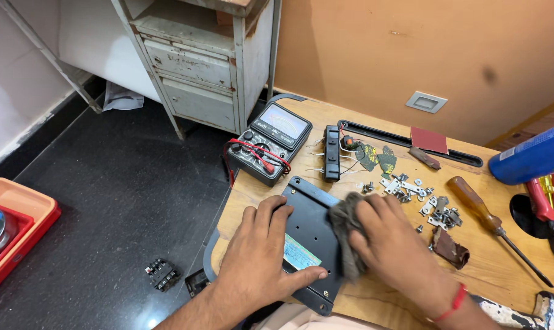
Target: The person unscrews the back panel of an electronic device using a screwdriver, removes a small circuit board component, wipes the interior with a cloth, and then screws the back panel back on.
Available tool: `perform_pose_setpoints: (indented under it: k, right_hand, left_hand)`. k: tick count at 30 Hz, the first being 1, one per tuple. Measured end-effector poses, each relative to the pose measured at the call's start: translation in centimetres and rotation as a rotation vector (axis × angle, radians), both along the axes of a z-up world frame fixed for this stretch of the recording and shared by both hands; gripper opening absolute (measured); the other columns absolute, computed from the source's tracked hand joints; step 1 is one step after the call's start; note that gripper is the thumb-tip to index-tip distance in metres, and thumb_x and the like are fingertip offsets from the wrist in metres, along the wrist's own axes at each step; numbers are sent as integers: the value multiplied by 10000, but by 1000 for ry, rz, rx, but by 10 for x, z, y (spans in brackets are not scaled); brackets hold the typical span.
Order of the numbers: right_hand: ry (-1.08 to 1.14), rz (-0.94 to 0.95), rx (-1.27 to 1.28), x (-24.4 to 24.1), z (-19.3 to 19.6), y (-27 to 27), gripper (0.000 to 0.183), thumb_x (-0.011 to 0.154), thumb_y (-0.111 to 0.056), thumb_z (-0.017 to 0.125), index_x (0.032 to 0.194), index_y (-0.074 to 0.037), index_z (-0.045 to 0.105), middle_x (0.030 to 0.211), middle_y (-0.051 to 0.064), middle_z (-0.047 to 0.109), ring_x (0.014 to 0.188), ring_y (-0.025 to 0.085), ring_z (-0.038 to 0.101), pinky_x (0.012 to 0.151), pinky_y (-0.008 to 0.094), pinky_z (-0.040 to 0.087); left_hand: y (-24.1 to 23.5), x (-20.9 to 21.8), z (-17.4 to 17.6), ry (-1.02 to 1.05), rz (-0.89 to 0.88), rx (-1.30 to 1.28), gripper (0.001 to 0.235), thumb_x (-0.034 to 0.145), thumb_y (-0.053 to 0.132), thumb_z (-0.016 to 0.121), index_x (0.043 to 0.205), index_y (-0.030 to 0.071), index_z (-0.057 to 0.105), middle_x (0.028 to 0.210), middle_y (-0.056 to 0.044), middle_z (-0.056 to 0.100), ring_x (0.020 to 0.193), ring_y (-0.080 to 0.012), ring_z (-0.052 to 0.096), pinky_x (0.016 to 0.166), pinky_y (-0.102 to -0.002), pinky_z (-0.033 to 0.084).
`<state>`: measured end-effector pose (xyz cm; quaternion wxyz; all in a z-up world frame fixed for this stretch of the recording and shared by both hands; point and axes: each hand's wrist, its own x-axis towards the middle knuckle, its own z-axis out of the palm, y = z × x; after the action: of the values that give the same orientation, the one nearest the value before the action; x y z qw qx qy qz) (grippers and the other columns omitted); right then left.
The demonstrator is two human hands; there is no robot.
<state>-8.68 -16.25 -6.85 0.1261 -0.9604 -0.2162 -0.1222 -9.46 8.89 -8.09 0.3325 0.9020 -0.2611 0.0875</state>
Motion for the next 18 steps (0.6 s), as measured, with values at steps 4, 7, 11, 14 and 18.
perform_pose_setpoints:
  k: [4,7,11,14,18]
  right_hand:
    - [154,-203,-47,-7,13,-25,282,805,-234,717,1020,-81,620,1067,151,615,983,371,582,857,473,492]
    - [76,-295,-34,-9,24,-25,260,834,-247,695,1038,-98,637,1066,128,627,988,321,607,860,441,511]
    - [-15,63,2,7,22,23,306,770,-174,685,1013,-24,577,988,164,611,960,376,572,840,475,493]
    - [-163,92,-47,27,10,72,432,779,-53,628,1206,0,589,1071,186,600,991,380,595,839,459,510]
    - [-77,102,-18,26,7,83,455,746,-43,632,1200,-32,605,1044,168,596,929,356,625,769,457,531]
  left_hand:
    - [3,-1,-5,-18,-18,-115,916,752,542,828,1275,-137,501,1366,-267,467,1182,-440,503,984,-502,449]
    - [8,-1,-13,28,10,-363,582,926,298,716,1288,-106,504,1367,-259,495,1230,-404,550,1037,-465,465]
    - [6,-6,-26,73,84,-507,318,957,45,582,1232,-77,480,1255,-234,546,1174,-379,584,1027,-455,463]
    - [5,-8,-30,32,90,-459,265,937,-8,581,1174,-56,475,1191,-228,543,1135,-388,565,998,-466,447]
    - [2,-9,-35,-21,113,-462,296,902,-31,595,1168,-48,464,1136,-220,527,1077,-390,541,962,-476,436]
